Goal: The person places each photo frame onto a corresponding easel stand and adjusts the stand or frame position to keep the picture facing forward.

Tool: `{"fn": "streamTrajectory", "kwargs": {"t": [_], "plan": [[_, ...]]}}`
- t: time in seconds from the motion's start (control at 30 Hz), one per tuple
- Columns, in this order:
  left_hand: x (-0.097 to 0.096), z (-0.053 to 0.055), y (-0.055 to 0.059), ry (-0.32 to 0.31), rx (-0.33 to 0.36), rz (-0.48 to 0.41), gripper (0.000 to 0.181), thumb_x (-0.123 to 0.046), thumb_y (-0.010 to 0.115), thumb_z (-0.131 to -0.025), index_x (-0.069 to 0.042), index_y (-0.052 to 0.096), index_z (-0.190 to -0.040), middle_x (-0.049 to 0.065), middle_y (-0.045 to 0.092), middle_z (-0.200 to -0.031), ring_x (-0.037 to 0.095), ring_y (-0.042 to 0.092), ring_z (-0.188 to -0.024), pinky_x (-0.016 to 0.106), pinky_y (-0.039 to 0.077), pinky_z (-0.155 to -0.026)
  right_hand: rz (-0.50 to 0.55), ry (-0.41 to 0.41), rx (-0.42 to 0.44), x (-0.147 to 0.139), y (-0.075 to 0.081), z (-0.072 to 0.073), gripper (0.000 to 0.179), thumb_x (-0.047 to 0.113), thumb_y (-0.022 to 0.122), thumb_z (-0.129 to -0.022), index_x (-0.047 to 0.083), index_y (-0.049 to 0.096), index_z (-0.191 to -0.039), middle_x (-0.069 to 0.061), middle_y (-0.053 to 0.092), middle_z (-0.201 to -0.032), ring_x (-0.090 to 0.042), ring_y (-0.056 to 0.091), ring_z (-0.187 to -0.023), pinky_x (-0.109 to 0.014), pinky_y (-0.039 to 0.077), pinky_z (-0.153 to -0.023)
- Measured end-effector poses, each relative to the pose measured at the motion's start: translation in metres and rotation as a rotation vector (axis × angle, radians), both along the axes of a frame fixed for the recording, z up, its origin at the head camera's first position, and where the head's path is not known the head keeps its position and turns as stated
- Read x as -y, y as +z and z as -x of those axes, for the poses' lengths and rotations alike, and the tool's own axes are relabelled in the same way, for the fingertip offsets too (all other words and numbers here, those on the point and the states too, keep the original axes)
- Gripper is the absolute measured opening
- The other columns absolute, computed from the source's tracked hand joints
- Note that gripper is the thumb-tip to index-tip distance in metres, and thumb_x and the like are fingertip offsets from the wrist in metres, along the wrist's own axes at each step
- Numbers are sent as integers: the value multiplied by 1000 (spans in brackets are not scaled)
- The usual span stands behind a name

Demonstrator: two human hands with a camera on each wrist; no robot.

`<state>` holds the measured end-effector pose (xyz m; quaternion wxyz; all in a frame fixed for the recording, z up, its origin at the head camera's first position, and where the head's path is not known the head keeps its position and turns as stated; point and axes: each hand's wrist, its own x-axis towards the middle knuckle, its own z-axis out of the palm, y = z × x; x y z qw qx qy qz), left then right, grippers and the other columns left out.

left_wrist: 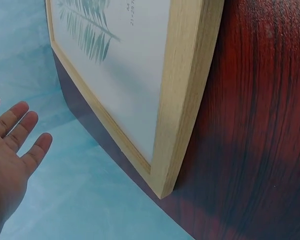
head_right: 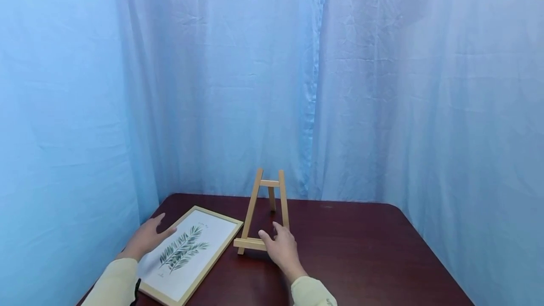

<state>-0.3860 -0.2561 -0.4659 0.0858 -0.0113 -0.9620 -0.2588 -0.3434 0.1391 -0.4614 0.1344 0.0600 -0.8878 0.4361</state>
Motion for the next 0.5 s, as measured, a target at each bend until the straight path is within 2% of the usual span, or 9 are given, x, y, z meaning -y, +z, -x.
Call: {"fn": "streamTrajectory", "kwargs": {"t": [0.27,0.4,0.5], "plan": [[8,0,-4,12,9,-15,100,-64,55,-92,12,28,-149,40,32,-146,57,31,-134,66,30,-106,17,26,4,18,-2,-5,69,51,61,-96,-3,54,-138,-20,62,-123,-31,66,-105,-51,52,-85],[14,3,-8,13,10,-24,99,-63,55,-92,13,27,-149,41,31,-146,57,30,-134,66,30,-106,54,70,19,27,-4,-6,69,49,61,-96,-6,53,-138,-24,60,-124,-34,66,-106,-46,56,-82],[18,4,-10,22,20,-34,98,-62,56,-93,13,27,-149,41,30,-147,58,29,-134,66,30,-106,80,99,40,34,-6,-7,69,49,61,-96,-5,53,-138,-27,58,-127,-34,66,-106,-47,55,-81]]}}
